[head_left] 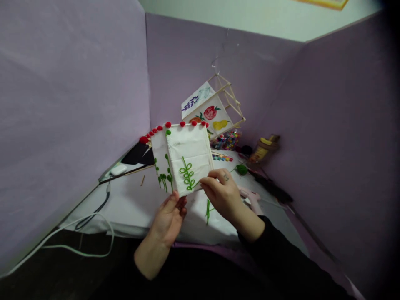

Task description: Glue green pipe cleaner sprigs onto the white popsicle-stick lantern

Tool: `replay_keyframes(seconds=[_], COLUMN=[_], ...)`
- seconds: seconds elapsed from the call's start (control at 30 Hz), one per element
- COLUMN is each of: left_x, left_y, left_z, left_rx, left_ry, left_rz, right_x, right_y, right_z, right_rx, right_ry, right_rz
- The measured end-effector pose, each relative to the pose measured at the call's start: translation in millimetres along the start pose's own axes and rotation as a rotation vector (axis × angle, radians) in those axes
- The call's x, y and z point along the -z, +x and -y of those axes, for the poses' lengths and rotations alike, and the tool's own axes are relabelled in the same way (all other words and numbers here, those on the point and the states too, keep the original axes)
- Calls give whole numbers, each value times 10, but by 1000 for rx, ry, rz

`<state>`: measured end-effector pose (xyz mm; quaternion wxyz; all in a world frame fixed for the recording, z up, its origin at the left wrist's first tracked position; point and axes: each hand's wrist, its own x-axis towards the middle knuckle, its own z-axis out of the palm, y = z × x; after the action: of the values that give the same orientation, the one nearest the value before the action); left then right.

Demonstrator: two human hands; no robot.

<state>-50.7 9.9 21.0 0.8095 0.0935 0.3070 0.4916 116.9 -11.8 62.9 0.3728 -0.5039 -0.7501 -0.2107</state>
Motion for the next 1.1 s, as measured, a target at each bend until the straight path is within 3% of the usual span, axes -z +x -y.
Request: replay_keyframes(seconds=[0.4,0.83,0.97,1.1], left_x=[-1,-5,4,10], left_y=[-4,-6,0,-4], left_z=[7,9,4,-34], left_rx=[5,7,-3,-17], left_ry=[2,11,2,-12], left_rz=[4,1,27,27], right_x=[26,16,113,210], right_y=[141,68,68,102], right_z=[-14,130,61,-110], right_rx=[129,-26,-25,83], right_ry=[-114,140,206,208], right_rz=[116,152,185,233])
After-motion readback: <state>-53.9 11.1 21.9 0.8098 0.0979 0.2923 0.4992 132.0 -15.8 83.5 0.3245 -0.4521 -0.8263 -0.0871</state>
